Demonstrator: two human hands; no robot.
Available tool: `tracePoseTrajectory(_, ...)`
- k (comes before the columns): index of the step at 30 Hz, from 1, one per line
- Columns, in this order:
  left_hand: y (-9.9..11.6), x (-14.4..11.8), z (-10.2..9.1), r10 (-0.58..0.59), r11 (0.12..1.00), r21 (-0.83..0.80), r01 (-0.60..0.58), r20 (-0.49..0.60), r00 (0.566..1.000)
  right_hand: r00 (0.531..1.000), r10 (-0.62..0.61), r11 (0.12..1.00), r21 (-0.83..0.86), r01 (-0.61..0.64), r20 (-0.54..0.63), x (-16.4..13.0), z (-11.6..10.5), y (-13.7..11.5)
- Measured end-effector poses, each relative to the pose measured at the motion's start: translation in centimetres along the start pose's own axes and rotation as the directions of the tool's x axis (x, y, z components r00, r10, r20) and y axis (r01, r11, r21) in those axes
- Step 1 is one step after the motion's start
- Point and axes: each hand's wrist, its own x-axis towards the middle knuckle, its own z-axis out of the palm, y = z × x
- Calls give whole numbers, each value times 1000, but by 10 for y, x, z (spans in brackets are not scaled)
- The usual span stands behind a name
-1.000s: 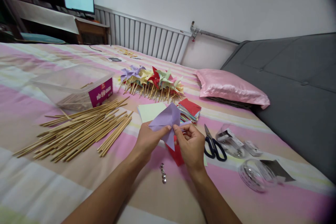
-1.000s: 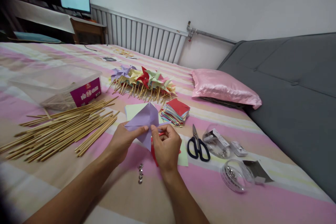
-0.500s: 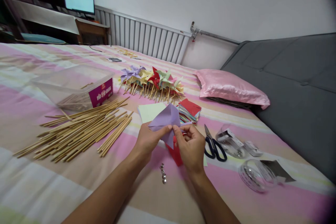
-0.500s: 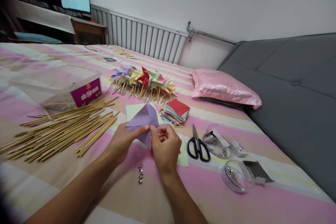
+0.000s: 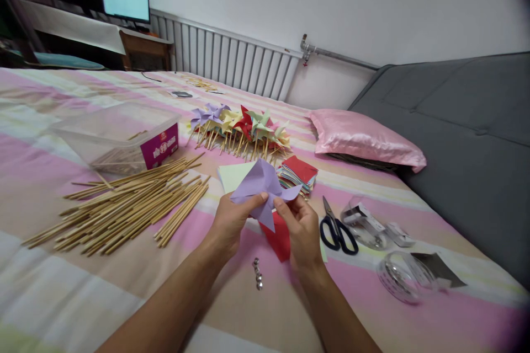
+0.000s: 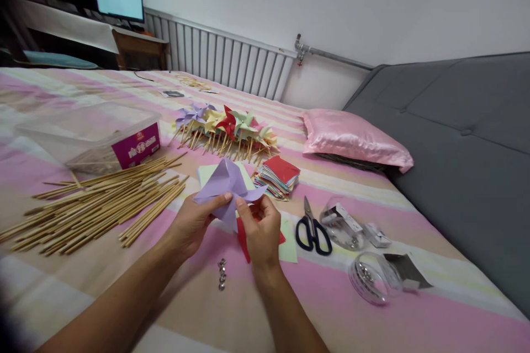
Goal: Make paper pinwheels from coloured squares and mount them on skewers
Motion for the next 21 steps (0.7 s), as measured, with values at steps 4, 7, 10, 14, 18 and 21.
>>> tracePoseTrajectory(4, 0, -3, 3, 25, 1000, -2, -25, 20, 999, 997, 71, 996, 60, -69, -28, 0, 0, 3)
tracePoseTrajectory(7, -1, -5, 6, 15, 1000, 2, -15, 36, 999, 993, 103, 991, 97, -97, -60, 0, 1, 5)
tracePoseTrajectory(10, -2, -6, 6, 6, 1000, 26, -8, 46, 999, 990, 125, 987, 114, -117, -68, 0, 2, 5)
tracePoseTrajectory(14, 2, -4, 1, -21, 998, 68, 10, 149, 989, 980, 188, 969, 177, -174, -64, 4, -2, 1)
tracePoseTrajectory(18, 9, 1, -9, -87, 994, 93, 64, 265, 960, 949, 311, 920, 236, -314, 51, 12, -15, -8)
tracePoseTrajectory(21, 11, 3, -13, -132, 987, 128, 100, 278, 951, 908, 383, 899, 158, -409, 172, 17, -26, -12)
